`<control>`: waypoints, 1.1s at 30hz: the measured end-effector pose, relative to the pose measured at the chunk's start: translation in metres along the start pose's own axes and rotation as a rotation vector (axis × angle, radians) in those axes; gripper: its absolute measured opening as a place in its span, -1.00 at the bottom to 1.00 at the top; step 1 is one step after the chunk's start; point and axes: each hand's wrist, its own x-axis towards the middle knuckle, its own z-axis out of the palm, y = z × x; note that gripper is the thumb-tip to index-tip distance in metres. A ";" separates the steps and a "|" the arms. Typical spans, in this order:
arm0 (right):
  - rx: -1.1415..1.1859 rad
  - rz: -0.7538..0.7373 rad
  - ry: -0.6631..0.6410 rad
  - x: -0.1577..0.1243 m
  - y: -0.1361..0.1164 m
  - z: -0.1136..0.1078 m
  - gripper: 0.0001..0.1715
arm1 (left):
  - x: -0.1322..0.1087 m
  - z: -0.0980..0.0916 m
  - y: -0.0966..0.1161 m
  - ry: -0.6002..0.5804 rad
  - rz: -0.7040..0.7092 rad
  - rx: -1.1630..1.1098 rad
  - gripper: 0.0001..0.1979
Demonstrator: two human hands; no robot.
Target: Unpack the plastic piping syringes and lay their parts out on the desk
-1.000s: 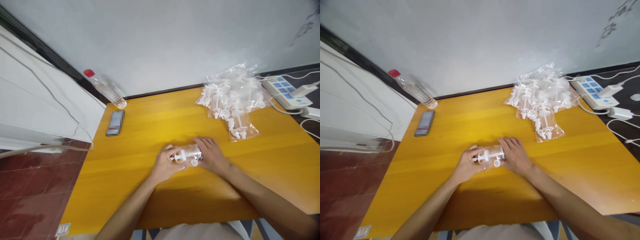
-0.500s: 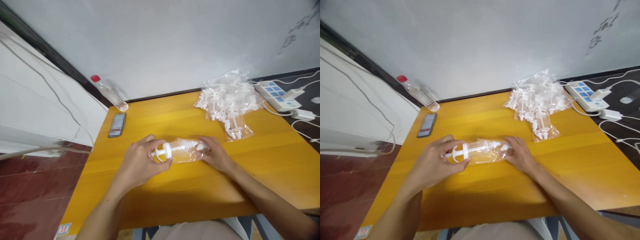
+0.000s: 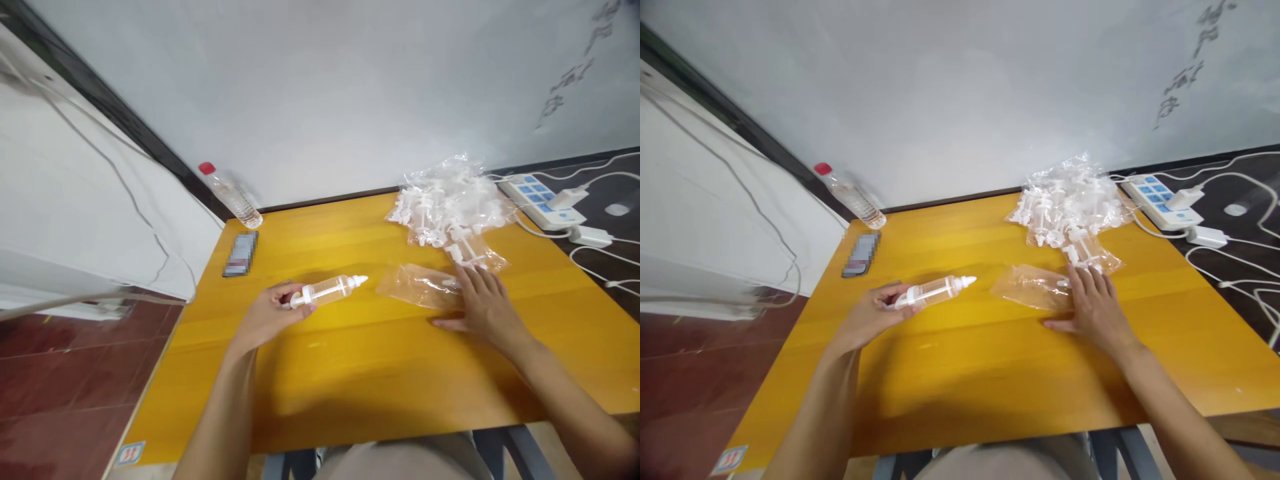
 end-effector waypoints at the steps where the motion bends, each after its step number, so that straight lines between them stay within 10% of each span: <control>1: 0.018 -0.010 0.015 0.003 -0.006 -0.010 0.36 | -0.001 0.002 0.001 0.000 -0.003 -0.016 -0.57; 7: 0.550 0.256 0.118 0.057 -0.097 -0.048 -0.43 | -0.004 0.013 0.025 -0.056 0.092 -0.084 -0.60; 12: 1.018 0.496 -0.218 0.109 -0.150 -0.014 -0.20 | 0.003 0.031 0.027 -0.048 0.168 -0.206 -0.62; 16: 1.189 0.631 -0.289 0.120 -0.155 0.009 -0.20 | 0.013 0.044 0.011 -0.104 0.056 -0.460 -0.35; 33: 1.431 0.743 -0.347 0.125 -0.170 0.039 -0.26 | 0.029 0.043 -0.018 -0.050 0.025 -0.468 -0.49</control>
